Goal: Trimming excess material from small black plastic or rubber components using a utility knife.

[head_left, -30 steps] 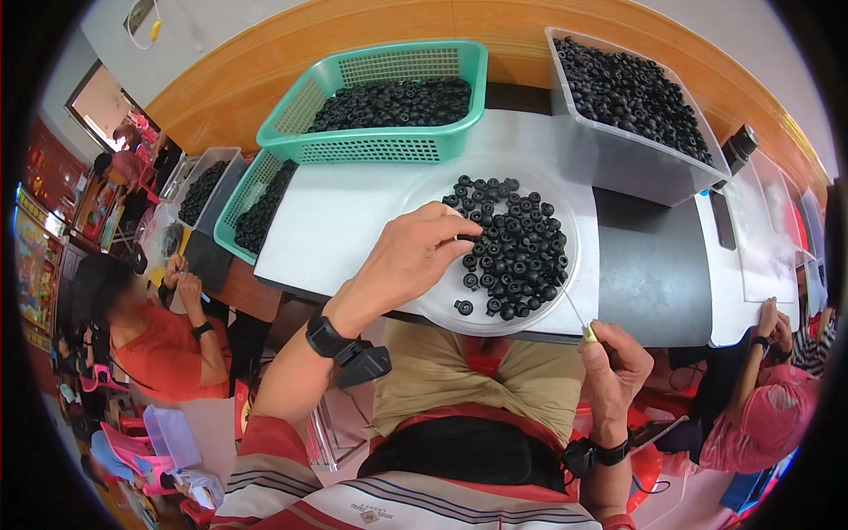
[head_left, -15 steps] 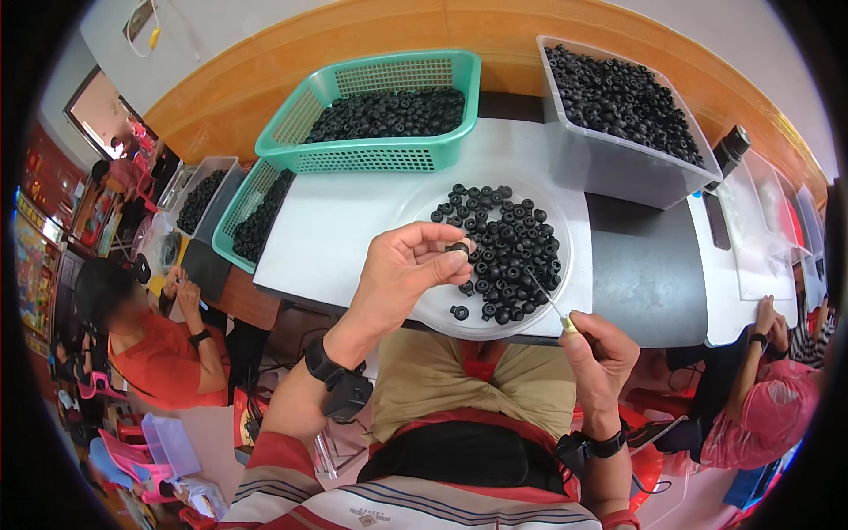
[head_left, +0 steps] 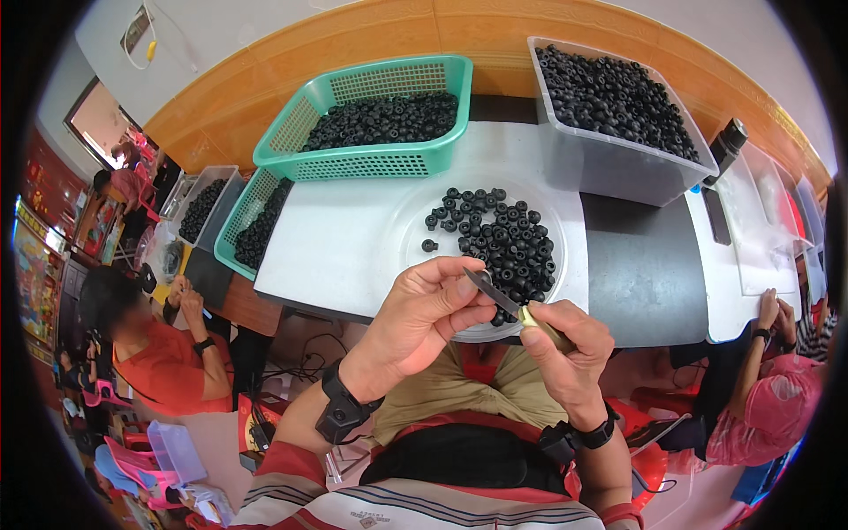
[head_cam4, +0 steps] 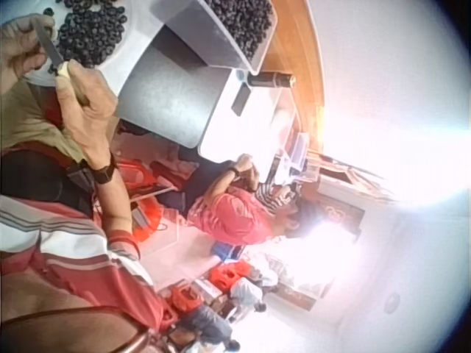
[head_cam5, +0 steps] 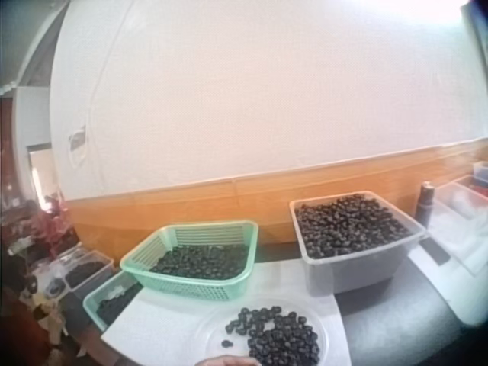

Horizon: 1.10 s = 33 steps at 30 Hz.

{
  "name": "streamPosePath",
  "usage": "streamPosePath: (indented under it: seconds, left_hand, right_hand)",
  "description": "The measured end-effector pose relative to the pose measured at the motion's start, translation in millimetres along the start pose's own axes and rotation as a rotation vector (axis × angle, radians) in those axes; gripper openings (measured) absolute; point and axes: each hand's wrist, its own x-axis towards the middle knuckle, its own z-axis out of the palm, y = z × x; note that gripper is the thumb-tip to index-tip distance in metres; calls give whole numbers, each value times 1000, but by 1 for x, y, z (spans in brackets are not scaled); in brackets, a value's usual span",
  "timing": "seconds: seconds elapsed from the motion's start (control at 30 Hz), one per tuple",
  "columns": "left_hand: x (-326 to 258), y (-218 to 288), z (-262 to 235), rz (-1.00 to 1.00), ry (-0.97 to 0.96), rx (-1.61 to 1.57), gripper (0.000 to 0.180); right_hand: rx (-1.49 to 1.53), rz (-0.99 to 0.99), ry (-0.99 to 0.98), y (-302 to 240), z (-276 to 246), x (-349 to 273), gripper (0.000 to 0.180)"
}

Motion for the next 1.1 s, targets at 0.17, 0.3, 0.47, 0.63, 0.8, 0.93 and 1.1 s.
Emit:
streamPosePath:
  seconds: [0.17,0.3,0.47,0.63,0.8,0.93,1.1]
  left_hand:
    - [0,-7,-2,-41,-18,-113,22]
    - [-2,-11,-1,-51,-17,-153,25]
    - [-3,-15,1,-59,-10,-194,25]
    - [-6,-17,2,-30,-14,-183,23]
    - [-17,-18,14,-15,-42,-134,20]
    - [-21,-14,25,32,-199,-117,19]
    - [-12,-19,15,11,-74,-196,22]
  right_hand:
    - [-43,-32,-3,0,-3,0,27]
    - [-47,-40,-9,0,-4,-2,27]
    - [-59,-52,20,1,-5,-2,26]
    - [-65,-65,21,-1,-6,-4,26]
    - [-230,59,160,16,-11,-3,23]
    - [-115,-20,202,4,-23,-1,22]
    - [-17,-115,18,-9,-12,-2,28]
